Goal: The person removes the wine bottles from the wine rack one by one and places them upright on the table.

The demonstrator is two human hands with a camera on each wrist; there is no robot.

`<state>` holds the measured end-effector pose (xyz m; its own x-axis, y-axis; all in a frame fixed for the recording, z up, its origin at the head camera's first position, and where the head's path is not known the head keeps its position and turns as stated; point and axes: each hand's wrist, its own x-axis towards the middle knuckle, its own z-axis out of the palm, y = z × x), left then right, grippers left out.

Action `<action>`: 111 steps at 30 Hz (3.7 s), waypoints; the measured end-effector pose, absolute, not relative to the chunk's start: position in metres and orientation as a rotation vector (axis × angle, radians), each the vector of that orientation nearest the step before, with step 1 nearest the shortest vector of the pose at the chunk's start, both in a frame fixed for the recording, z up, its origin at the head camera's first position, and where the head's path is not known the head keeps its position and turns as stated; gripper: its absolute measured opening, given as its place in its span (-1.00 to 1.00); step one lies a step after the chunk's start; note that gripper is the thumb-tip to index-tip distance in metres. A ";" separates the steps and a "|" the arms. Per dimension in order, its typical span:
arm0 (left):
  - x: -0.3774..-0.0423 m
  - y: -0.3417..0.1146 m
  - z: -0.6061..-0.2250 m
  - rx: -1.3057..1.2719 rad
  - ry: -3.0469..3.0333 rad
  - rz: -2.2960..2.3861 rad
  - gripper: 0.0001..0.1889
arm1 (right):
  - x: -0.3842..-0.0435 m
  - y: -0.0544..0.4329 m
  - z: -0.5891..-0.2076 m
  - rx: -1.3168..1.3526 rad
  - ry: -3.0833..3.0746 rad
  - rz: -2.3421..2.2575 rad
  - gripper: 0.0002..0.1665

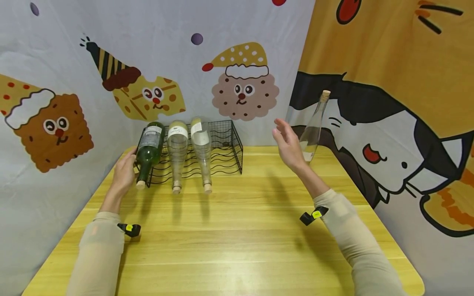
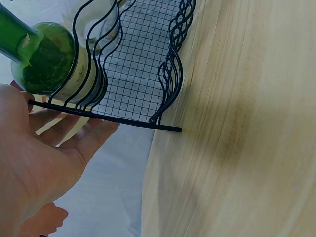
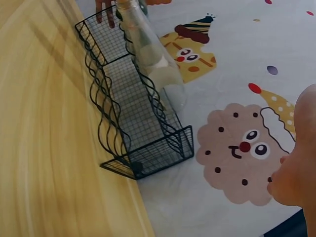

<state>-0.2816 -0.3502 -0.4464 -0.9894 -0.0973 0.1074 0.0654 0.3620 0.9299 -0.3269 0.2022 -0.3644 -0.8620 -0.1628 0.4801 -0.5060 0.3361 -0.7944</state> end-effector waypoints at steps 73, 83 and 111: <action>-0.285 -0.352 -0.450 0.038 -2.463 -1.661 -0.29 | -0.379 0.123 -0.425 0.410 -2.609 2.045 -0.19; -0.285 -0.352 -0.450 0.043 -2.475 -1.649 -0.29 | -0.381 0.118 -0.431 0.402 -2.562 2.171 -0.16; -0.283 -0.352 -0.450 0.060 -2.457 -1.691 -0.28 | -0.387 0.114 -0.439 0.344 -2.492 2.308 -0.22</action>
